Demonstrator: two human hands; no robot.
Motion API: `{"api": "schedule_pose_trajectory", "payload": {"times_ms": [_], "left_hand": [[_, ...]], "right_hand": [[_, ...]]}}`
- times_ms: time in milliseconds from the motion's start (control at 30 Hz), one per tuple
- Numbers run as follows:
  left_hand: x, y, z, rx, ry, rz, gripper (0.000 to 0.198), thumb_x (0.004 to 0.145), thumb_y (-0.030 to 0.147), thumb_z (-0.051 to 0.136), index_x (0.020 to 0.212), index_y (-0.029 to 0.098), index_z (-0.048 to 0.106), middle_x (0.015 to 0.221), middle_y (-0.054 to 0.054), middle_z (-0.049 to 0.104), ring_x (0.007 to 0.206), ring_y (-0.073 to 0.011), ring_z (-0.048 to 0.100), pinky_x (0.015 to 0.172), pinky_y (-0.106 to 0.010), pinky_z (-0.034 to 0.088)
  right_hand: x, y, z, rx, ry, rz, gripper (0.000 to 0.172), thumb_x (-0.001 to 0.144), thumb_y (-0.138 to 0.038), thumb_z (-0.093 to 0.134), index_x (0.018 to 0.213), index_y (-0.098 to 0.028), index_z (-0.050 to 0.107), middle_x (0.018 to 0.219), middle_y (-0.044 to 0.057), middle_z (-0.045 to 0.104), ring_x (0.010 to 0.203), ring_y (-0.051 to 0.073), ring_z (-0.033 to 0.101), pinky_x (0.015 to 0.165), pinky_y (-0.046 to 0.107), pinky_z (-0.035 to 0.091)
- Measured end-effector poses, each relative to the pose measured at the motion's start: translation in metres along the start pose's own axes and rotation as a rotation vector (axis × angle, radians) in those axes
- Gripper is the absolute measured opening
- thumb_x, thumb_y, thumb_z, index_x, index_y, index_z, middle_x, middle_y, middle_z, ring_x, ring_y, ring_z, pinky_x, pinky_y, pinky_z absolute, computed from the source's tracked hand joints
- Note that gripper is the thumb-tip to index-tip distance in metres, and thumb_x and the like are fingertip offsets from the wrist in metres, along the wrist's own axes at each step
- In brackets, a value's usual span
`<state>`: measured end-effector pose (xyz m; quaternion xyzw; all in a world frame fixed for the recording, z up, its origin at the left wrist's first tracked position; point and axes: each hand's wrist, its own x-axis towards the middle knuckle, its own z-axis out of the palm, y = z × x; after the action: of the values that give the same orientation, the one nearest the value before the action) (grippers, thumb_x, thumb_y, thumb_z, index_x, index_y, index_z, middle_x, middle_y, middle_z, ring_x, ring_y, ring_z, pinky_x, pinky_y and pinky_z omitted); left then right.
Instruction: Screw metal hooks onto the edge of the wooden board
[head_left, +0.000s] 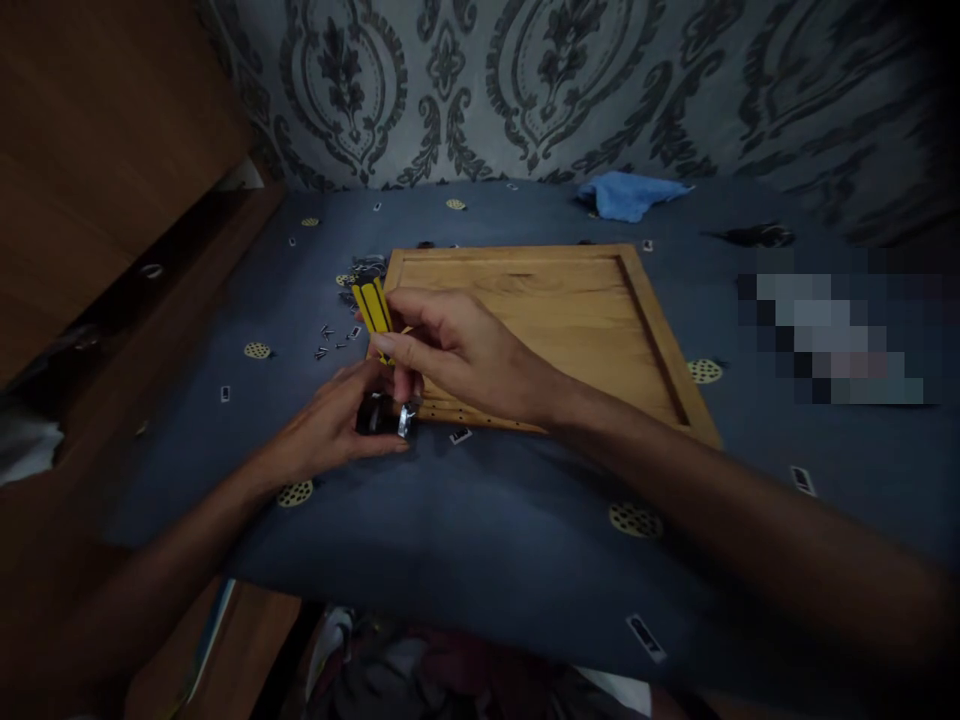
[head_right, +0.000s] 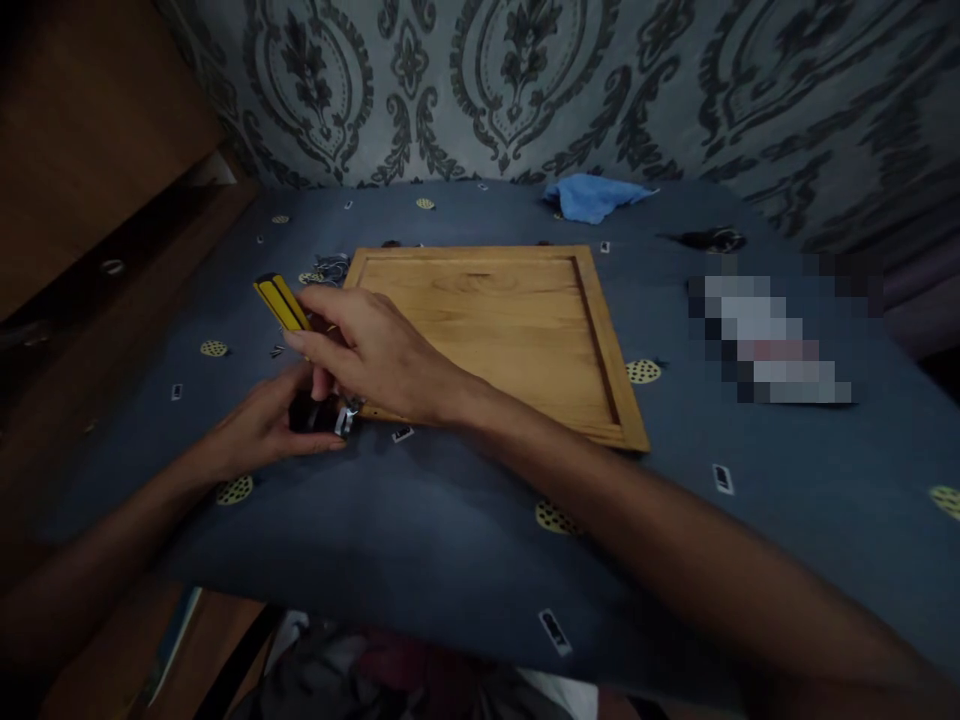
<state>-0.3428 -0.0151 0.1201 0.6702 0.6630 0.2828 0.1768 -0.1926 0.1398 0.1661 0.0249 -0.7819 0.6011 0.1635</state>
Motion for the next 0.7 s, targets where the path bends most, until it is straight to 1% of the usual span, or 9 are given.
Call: {"api": "schedule_pose_trajectory", "payload": {"times_ms": [133, 267, 400, 600, 700], "left_hand": [[0.000, 0.001, 0.001, 0.026, 0.015, -0.013, 0.044, 0.089, 0.051, 0.079, 0.114, 0.022, 0.058, 0.110, -0.004, 0.070, 0.102, -0.0291, 0.069, 0.092, -0.041, 0.057], [0.000, -0.001, 0.002, 0.028, 0.022, -0.012, 0.043, 0.088, 0.051, 0.080, 0.109, 0.022, 0.057, 0.110, -0.004, 0.071, 0.104, -0.0297, 0.069, 0.092, -0.041, 0.057], [0.000, -0.002, 0.002, 0.033, 0.019, -0.024, 0.043, 0.086, 0.052, 0.082, 0.106, 0.022, 0.058, 0.107, -0.004, 0.071, 0.101, -0.0290, 0.069, 0.089, -0.040, 0.057], [-0.001, -0.002, 0.001, 0.011, 0.022, -0.041, 0.042, 0.086, 0.051, 0.081, 0.105, 0.022, 0.058, 0.105, -0.004, 0.069, 0.101, -0.0290, 0.068, 0.091, -0.042, 0.057], [-0.001, -0.003, 0.001, 0.011, 0.027, -0.061, 0.043, 0.085, 0.054, 0.081, 0.105, 0.023, 0.059, 0.103, -0.004, 0.068, 0.099, -0.0296, 0.068, 0.087, -0.043, 0.058]], "right_hand": [[0.007, 0.003, 0.006, -0.003, 0.015, -0.012, 0.027, 0.105, -0.017, 0.057, 0.080, -0.022, 0.046, 0.057, -0.008, 0.059, 0.055, 0.010, 0.066, 0.053, 0.020, 0.048], [0.011, 0.002, 0.007, -0.008, -0.005, -0.006, 0.027, 0.104, -0.017, 0.058, 0.080, -0.022, 0.046, 0.060, -0.008, 0.056, 0.055, 0.010, 0.066, 0.052, 0.020, 0.048], [0.012, 0.001, 0.007, -0.016, -0.004, -0.002, 0.029, 0.104, -0.017, 0.057, 0.078, -0.022, 0.044, 0.062, -0.008, 0.053, 0.056, 0.009, 0.066, 0.051, 0.019, 0.047], [0.015, 0.003, 0.009, -0.016, 0.004, 0.006, 0.030, 0.104, -0.018, 0.058, 0.078, -0.022, 0.044, 0.061, -0.008, 0.053, 0.055, 0.009, 0.065, 0.050, 0.019, 0.046], [0.017, 0.004, 0.009, -0.023, -0.007, 0.005, 0.030, 0.104, -0.016, 0.057, 0.078, -0.022, 0.044, 0.060, -0.007, 0.056, 0.052, 0.010, 0.063, 0.047, 0.020, 0.045]]}}
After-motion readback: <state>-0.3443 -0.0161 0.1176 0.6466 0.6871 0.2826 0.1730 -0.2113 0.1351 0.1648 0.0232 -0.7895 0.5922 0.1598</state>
